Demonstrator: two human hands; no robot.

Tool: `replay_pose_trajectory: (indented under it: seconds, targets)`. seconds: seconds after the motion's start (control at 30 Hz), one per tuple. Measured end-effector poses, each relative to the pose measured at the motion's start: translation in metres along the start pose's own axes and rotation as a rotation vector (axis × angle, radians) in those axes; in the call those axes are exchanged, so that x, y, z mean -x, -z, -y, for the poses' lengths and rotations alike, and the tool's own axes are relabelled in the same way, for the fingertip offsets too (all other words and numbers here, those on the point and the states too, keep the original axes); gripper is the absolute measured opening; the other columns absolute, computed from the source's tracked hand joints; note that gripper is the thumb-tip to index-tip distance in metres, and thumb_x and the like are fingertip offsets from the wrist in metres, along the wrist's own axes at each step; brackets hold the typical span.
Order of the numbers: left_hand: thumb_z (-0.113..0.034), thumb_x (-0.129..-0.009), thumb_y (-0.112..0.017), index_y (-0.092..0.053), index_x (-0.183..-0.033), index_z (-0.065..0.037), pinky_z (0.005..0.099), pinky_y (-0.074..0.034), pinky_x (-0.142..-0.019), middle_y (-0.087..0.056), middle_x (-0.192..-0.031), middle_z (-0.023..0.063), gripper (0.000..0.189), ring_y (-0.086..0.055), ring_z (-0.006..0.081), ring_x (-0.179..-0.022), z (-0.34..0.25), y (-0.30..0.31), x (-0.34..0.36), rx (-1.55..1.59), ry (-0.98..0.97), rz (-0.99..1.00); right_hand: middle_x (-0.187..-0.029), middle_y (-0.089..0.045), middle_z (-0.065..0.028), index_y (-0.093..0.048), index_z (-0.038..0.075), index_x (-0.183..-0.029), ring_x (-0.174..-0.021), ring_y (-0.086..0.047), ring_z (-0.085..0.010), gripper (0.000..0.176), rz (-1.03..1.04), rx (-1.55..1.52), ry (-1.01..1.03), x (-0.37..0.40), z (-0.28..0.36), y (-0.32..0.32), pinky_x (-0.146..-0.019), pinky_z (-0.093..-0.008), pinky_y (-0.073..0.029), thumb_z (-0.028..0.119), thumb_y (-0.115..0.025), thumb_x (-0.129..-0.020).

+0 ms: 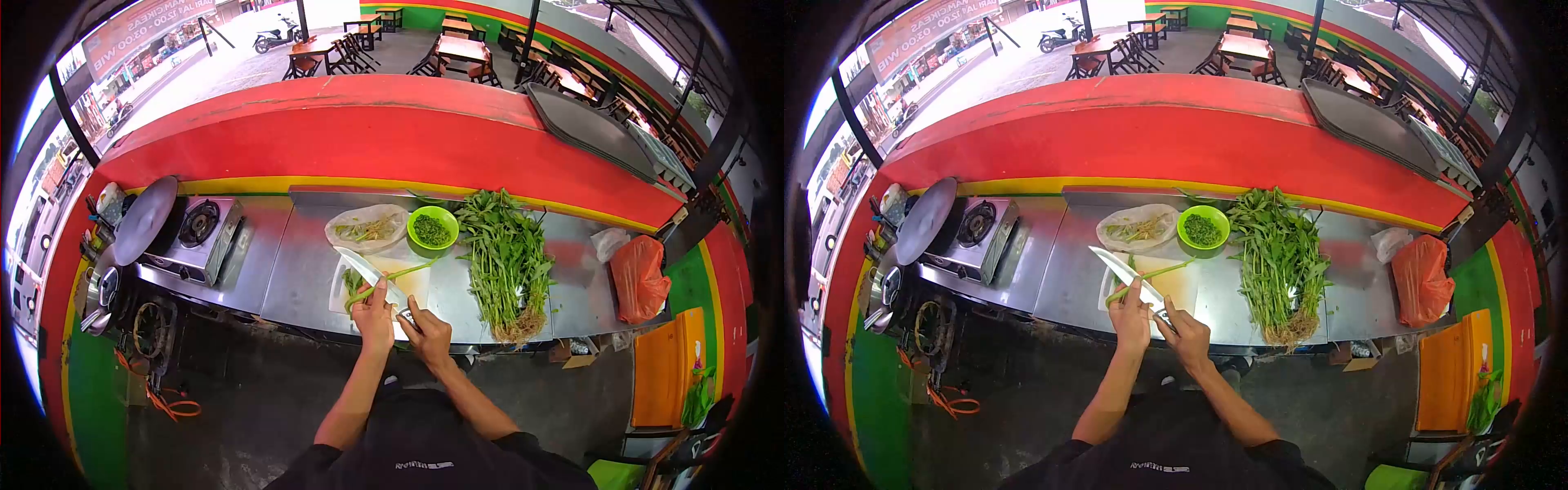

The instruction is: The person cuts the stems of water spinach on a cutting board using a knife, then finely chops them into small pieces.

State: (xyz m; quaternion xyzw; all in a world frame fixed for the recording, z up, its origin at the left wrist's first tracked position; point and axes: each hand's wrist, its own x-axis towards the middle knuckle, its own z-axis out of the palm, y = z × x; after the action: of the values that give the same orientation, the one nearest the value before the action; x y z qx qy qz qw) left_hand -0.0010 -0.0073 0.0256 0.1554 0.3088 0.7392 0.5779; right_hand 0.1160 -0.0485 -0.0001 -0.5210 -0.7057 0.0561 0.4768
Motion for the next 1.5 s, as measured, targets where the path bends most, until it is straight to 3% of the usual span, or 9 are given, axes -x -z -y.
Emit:
replay_pose_trajectory:
  seconds: [0.17, 0.2, 0.23, 0.3, 0.5, 0.73, 0.8, 1.0, 1.5]
  targets:
    - [-0.006, -0.097, -0.071, -0.065, -0.113, -0.002, 0.0184, -0.043, -0.06, -0.074, -0.115, 0.0093, 0.018, -0.063, 0.0025, -0.08, 0.008, 0.006, 0.001, -0.048, 0.009, 0.018, -0.073, -0.066, -0.0065, -0.069, 0.007, -0.133, -0.054, -0.061, -0.0192, 0.053, 0.025, 0.001, -0.011, -0.005, 0.0, 0.001, -0.049, -0.034, -0.048, 0.019, -0.084, -0.083]
    - [-0.007, -0.098, -0.069, -0.063, -0.12, -0.001, 0.0253, -0.052, -0.077, -0.071, -0.117, 0.01, 0.024, -0.067, 0.0123, -0.097, 0.005, 0.006, 0.001, -0.096, 0.04, 0.013, -0.074, -0.067, -0.0071, -0.069, 0.007, -0.133, -0.055, -0.062, -0.0196, 0.053, 0.023, -0.007, 0.005, -0.005, 0.0, 0.001, -0.049, -0.0338, -0.048, 0.02, -0.083, -0.084]
    - [-0.007, -0.098, -0.069, -0.063, -0.12, -0.001, 0.0253, -0.052, -0.077, -0.071, -0.117, 0.01, 0.024, -0.067, 0.0123, -0.097, 0.005, 0.004, 0.002, -0.097, 0.042, 0.014, -0.074, -0.067, -0.0071, -0.069, 0.007, -0.133, -0.055, -0.062, -0.0196, 0.053, 0.023, -0.007, 0.004, -0.005, 0.0, 0.001, -0.049, -0.0338, -0.048, 0.02, -0.083, -0.084]
    - [-0.006, -0.097, -0.071, -0.067, -0.112, -0.001, 0.0184, -0.041, -0.058, -0.075, -0.113, 0.0099, 0.016, -0.062, 0.0023, -0.078, 0.003, 0.0, 0.003, -0.013, -0.017, -0.02, -0.076, -0.068, -0.0076, -0.069, 0.007, -0.133, -0.056, -0.063, -0.0198, 0.053, 0.027, -0.007, -0.024, -0.005, 0.002, 0.0, -0.049, -0.0336, -0.049, 0.019, -0.084, -0.083]
    - [-0.006, -0.098, -0.07, -0.066, -0.11, -0.001, 0.0218, -0.05, -0.069, -0.074, -0.115, 0.0117, 0.014, -0.069, 0.0103, -0.096, 0.001, -0.003, 0.005, -0.03, -0.043, -0.042, -0.077, -0.069, -0.0074, -0.069, 0.007, -0.132, -0.058, -0.065, -0.02, 0.052, 0.001, -0.005, 0.006, -0.005, 0.004, 0.002, -0.051, -0.0338, -0.05, 0.02, -0.084, -0.083]
    - [-0.005, -0.097, -0.07, -0.065, -0.109, -0.002, 0.0236, -0.052, -0.069, -0.074, -0.111, 0.0119, 0.013, -0.07, 0.0125, -0.096, 0.005, -0.002, 0.006, 0.033, -0.036, -0.089, -0.077, -0.069, -0.0067, -0.068, 0.007, -0.133, -0.057, -0.064, -0.0203, 0.054, -0.004, 0.021, 0.026, 0.0, -0.001, 0.003, -0.051, -0.0337, -0.05, 0.02, -0.085, -0.083]
    - [-0.01, -0.099, -0.069, -0.063, -0.114, -0.003, 0.0313, -0.053, -0.078, -0.07, -0.109, 0.0074, 0.017, -0.066, 0.0136, -0.097, 0.003, -0.002, 0.008, -0.042, -0.025, -0.073, -0.076, -0.069, -0.0065, -0.068, 0.008, -0.134, -0.057, -0.064, -0.0201, 0.055, -0.003, 0.023, 0.026, 0.001, -0.002, 0.003, -0.05, -0.0338, -0.05, 0.02, -0.085, -0.082]
    - [-0.009, -0.098, -0.071, -0.063, -0.116, -0.003, 0.0317, -0.054, -0.082, -0.07, -0.11, 0.007, 0.02, -0.067, 0.014, -0.101, 0.003, -0.003, 0.012, -0.025, -0.043, -0.074, -0.076, -0.068, -0.0064, -0.068, 0.007, -0.134, -0.057, -0.064, -0.0195, 0.055, -0.004, 0.047, 0.062, 0.002, -0.004, 0.006, -0.051, -0.0337, -0.05, 0.02, -0.085, -0.082]
    - [-0.006, -0.097, -0.07, -0.066, -0.112, -0.004, 0.0214, -0.049, -0.063, -0.072, -0.103, 0.0036, 0.015, -0.065, 0.0054, -0.078, 0.008, 0.002, 0.009, -0.065, -0.034, 0.008, -0.073, -0.065, -0.0061, -0.067, 0.006, -0.134, -0.055, -0.061, -0.0191, 0.055, -0.026, -0.004, 0.029, -0.002, 0.003, 0.007, -0.05, -0.034, -0.048, 0.018, -0.084, -0.083]
